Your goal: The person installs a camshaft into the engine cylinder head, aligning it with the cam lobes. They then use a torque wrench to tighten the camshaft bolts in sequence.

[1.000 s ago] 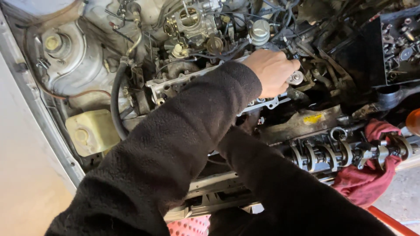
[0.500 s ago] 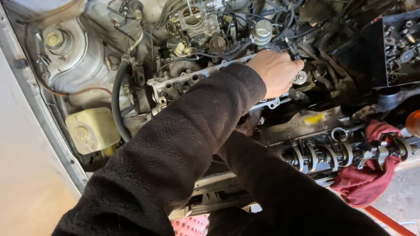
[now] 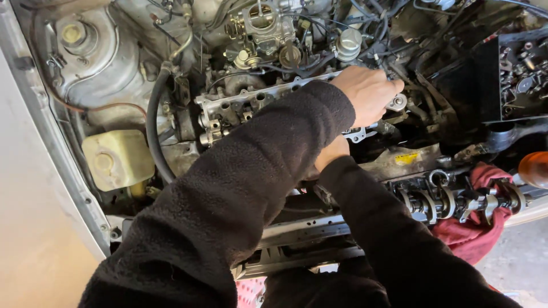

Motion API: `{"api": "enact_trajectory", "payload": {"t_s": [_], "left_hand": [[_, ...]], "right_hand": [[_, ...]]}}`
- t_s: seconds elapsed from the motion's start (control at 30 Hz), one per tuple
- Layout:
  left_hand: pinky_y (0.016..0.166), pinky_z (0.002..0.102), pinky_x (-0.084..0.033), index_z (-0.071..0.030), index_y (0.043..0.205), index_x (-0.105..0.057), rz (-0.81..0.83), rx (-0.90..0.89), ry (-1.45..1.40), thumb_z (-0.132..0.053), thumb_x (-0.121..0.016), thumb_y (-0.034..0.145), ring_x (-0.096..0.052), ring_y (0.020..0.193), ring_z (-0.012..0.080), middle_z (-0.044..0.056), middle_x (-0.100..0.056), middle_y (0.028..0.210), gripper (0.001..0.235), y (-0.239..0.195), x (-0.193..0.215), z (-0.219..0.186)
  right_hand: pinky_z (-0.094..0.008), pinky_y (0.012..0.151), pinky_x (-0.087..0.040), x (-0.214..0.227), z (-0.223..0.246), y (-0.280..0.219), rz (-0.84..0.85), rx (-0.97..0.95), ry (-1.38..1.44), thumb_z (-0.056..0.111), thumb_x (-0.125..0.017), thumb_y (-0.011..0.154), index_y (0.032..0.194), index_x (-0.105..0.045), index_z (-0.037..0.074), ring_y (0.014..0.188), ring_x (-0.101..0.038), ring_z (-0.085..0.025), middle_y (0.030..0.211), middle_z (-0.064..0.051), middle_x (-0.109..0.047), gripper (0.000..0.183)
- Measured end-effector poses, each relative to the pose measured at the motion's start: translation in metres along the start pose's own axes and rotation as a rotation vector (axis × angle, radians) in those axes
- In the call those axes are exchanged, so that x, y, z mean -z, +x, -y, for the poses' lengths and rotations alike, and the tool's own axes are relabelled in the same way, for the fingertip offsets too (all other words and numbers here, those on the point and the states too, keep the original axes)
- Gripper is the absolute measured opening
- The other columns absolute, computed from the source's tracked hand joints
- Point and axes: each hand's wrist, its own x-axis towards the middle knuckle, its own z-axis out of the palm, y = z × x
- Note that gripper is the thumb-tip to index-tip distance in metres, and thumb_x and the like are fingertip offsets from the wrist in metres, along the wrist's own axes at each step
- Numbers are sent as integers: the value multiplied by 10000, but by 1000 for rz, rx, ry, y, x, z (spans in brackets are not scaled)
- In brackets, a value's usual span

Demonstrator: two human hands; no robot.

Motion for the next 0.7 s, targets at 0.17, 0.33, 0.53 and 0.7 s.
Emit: {"api": "enact_trajectory", "payload": {"t_s": [0.17,0.33,0.53,0.7], "left_hand": [[590,487,-555,-33,1061,-649,65,28,-3,-256,-742,814,-718,679,334,141,-699,745,345,0,5,-5],[579,459,-566,-28,1089,-652,85,24,-6,-275,-738,839,-720,662,307,132,-702,751,362,8,-1,-4],[551,454,-561,-13,1080,-653,66,-7,20,-284,-742,834,-713,627,307,136,-699,744,377,11,-5,-4],[626,485,-562,-34,1052,-668,90,-19,-12,-270,-748,827,-712,713,352,153,-716,780,336,10,12,-8]], "right_hand": [[-465,1088,-432,-10,-5,1,-84,211,-262,399,-463,1010,1375,-628,85,1320,-550,-359,1420,-178,-612,508],[-451,1154,-378,-9,-12,1,-96,281,-330,356,-445,1027,1395,-616,81,1390,-499,-340,1467,-162,-585,490],[-458,1085,-436,1,-6,-19,-85,292,-218,305,-502,983,1357,-640,69,1321,-549,-360,1421,-171,-616,463],[-477,890,-558,98,27,-37,207,-246,4,470,-685,914,1145,-728,87,975,-714,-369,1047,-179,-756,449]]}}
